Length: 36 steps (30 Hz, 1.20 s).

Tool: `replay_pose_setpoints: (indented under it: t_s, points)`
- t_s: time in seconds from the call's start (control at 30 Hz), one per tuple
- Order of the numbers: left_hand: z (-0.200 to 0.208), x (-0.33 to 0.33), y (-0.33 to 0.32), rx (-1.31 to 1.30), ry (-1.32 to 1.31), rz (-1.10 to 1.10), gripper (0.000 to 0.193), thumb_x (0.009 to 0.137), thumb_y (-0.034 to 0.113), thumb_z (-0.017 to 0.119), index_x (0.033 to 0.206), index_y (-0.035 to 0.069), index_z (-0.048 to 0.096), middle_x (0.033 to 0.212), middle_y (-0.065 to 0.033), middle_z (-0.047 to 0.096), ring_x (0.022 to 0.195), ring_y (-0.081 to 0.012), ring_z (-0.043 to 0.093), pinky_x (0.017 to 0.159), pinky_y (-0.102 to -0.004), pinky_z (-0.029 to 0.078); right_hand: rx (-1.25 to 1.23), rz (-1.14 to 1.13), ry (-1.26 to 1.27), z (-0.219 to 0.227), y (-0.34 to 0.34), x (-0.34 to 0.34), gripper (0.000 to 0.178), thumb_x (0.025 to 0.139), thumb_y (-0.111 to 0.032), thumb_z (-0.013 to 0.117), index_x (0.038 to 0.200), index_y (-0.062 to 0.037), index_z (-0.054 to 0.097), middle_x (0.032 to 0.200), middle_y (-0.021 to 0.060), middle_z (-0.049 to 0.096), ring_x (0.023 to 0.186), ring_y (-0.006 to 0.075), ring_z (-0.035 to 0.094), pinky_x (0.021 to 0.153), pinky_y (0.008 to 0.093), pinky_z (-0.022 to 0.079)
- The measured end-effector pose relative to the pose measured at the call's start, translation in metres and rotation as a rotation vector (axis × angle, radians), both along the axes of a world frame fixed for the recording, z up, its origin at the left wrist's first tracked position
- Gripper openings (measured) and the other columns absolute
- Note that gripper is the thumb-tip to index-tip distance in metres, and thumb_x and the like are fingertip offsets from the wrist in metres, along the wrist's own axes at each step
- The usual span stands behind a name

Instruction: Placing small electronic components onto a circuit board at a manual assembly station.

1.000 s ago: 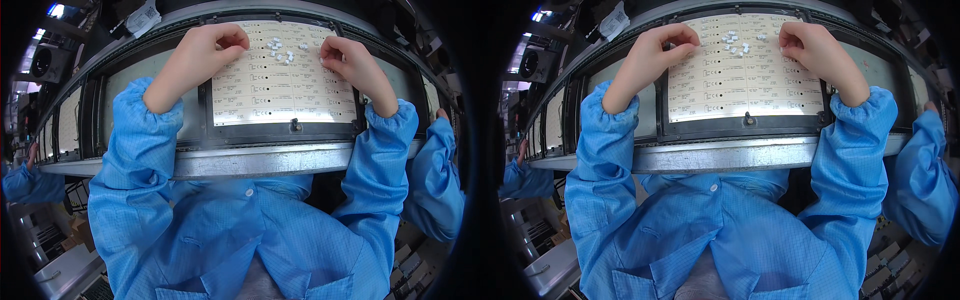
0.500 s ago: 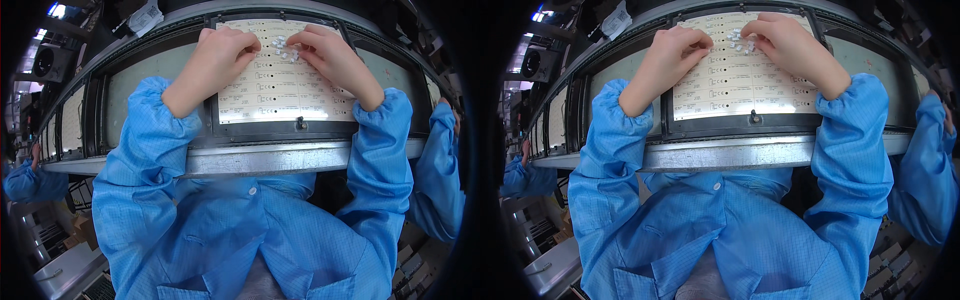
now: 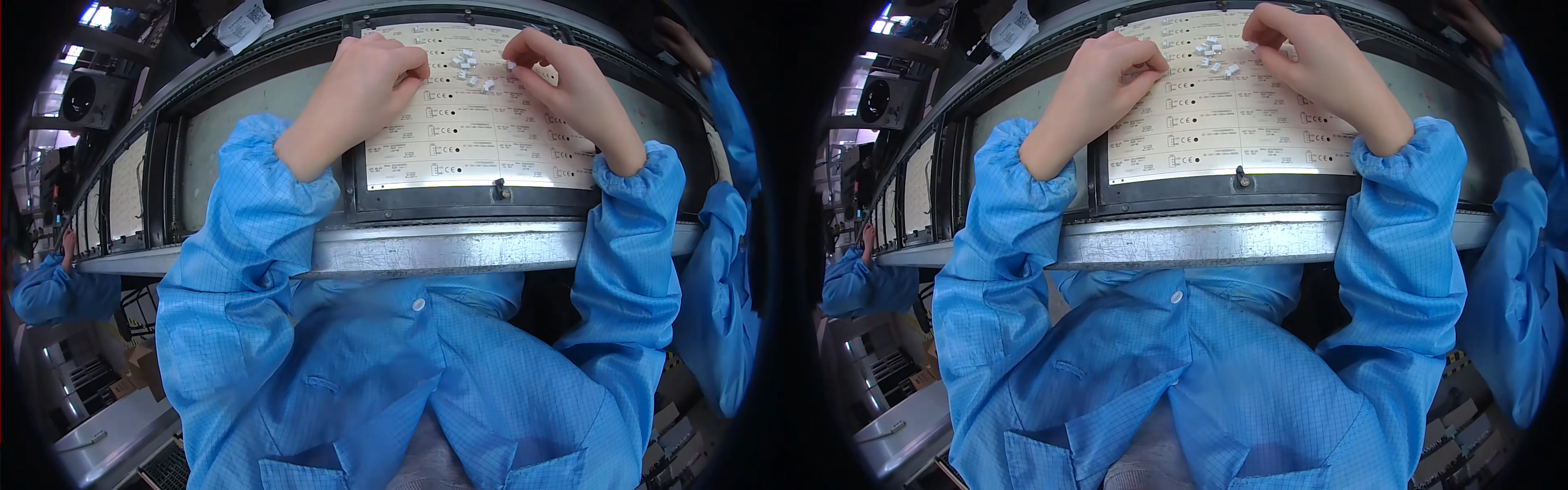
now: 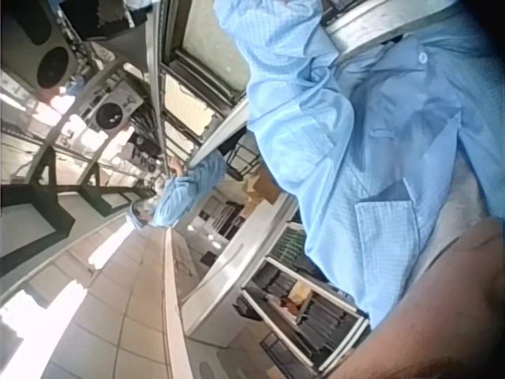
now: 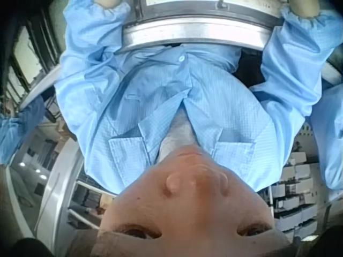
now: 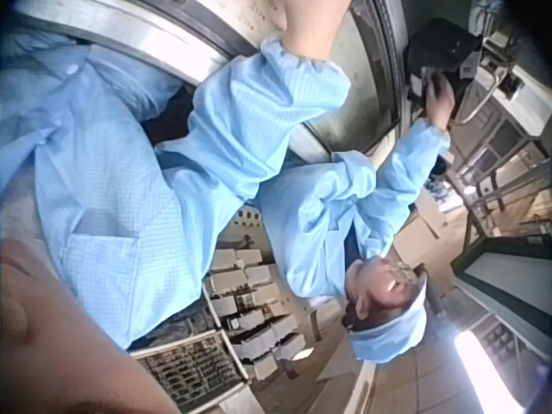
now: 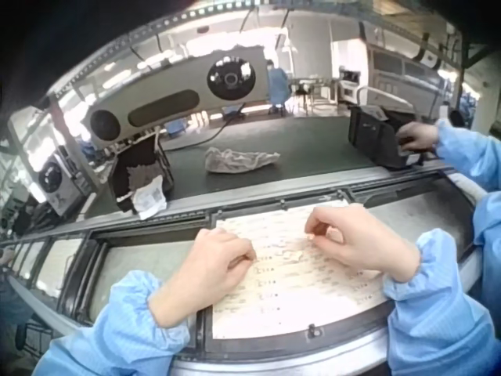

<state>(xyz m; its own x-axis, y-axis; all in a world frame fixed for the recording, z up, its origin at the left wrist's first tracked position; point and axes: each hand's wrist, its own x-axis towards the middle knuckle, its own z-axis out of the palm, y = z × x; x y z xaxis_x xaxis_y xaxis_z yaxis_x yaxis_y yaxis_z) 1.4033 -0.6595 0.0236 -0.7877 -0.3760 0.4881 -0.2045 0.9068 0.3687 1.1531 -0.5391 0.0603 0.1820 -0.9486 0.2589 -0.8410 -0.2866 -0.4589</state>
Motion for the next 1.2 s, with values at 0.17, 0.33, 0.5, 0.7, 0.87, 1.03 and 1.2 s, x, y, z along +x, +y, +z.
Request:
replay_pose_setpoints:
  t_s: [0.17, 0.33, 0.5, 0.7, 0.87, 1.03, 1.2]
  points:
    - [0.003, -0.008, 0.013, -0.212, -0.133, 0.051, 0.009, 0.084, 0.013, 0.066, 0.090, 0.011, 0.071, 0.086, -0.0040, 0.068, 0.092, -0.0249, 0.062, 0.082, -0.0404, 0.044, -0.018, -0.023, -0.002, 0.005, 0.005, -0.003, 0.018, 0.092, -0.008, 0.063, 0.109, -0.0021, 0.063, 0.094, 0.0086, 0.068, 0.088, 0.0183, 0.064, 0.078, 0.0286, 0.050]
    - [0.012, -0.015, 0.020, -0.249, -0.222, 0.134, 0.014, 0.086, 0.016, 0.067, 0.099, 0.015, 0.071, 0.096, -0.0007, 0.066, 0.101, -0.0194, 0.059, 0.089, -0.0380, 0.037, -0.072, -0.002, -0.019, 0.006, 0.012, -0.016, 0.020, 0.093, -0.008, 0.064, 0.111, -0.0031, 0.066, 0.094, 0.0073, 0.069, 0.086, 0.0155, 0.063, 0.076, 0.0257, 0.048]
    - [0.004, -0.036, 0.018, -0.245, -0.045, 0.035, 0.012, 0.087, 0.017, 0.066, 0.096, 0.015, 0.072, 0.092, -0.0017, 0.067, 0.095, -0.0221, 0.060, 0.088, -0.0435, 0.035, 0.078, -0.083, -0.060, 0.013, 0.028, -0.018, 0.017, 0.092, -0.007, 0.065, 0.108, -0.0017, 0.068, 0.094, 0.0073, 0.070, 0.082, 0.0142, 0.063, 0.073, 0.0255, 0.049]
    - [-0.002, -0.043, 0.017, -0.242, -0.107, 0.008, 0.011, 0.089, 0.016, 0.063, 0.095, 0.016, 0.072, 0.089, -0.0009, 0.068, 0.096, -0.0223, 0.061, 0.088, -0.0438, 0.035, 0.207, -0.181, 0.013, 0.014, 0.040, -0.027, 0.015, 0.091, -0.004, 0.064, 0.105, -0.0003, 0.066, 0.089, 0.0079, 0.068, 0.079, 0.0148, 0.062, 0.070, 0.0267, 0.049]
    - [0.003, -0.042, 0.015, -0.194, -0.062, 0.006, 0.011, 0.089, 0.016, 0.063, 0.094, 0.015, 0.073, 0.085, -0.0043, 0.070, 0.090, -0.0224, 0.064, 0.086, -0.0432, 0.038, 0.156, -0.133, 0.060, 0.006, 0.043, -0.021, 0.014, 0.090, -0.003, 0.064, 0.104, -0.0008, 0.065, 0.089, 0.0086, 0.066, 0.076, 0.0178, 0.062, 0.069, 0.0284, 0.049]
    - [0.020, -0.022, 0.000, 0.122, -0.002, 0.002, 0.015, 0.087, 0.015, 0.066, 0.097, 0.009, 0.074, 0.090, -0.0067, 0.072, 0.085, -0.0209, 0.066, 0.072, -0.0325, 0.047, 0.132, -0.115, 0.125, 0.005, 0.042, -0.021, 0.013, 0.089, -0.003, 0.064, 0.102, -0.0007, 0.066, 0.091, 0.0110, 0.066, 0.077, 0.0212, 0.063, 0.067, 0.0301, 0.049]
    - [0.028, 0.001, 0.004, 0.250, 0.073, -0.009, 0.018, 0.085, 0.016, 0.068, 0.100, 0.010, 0.075, 0.092, -0.0045, 0.072, 0.081, -0.0168, 0.063, 0.068, -0.0304, 0.049, 0.091, -0.122, 0.177, 0.003, 0.042, -0.019, 0.012, 0.089, -0.003, 0.064, 0.101, -0.0006, 0.066, 0.092, 0.0125, 0.066, 0.080, 0.0239, 0.064, 0.069, 0.0320, 0.050]
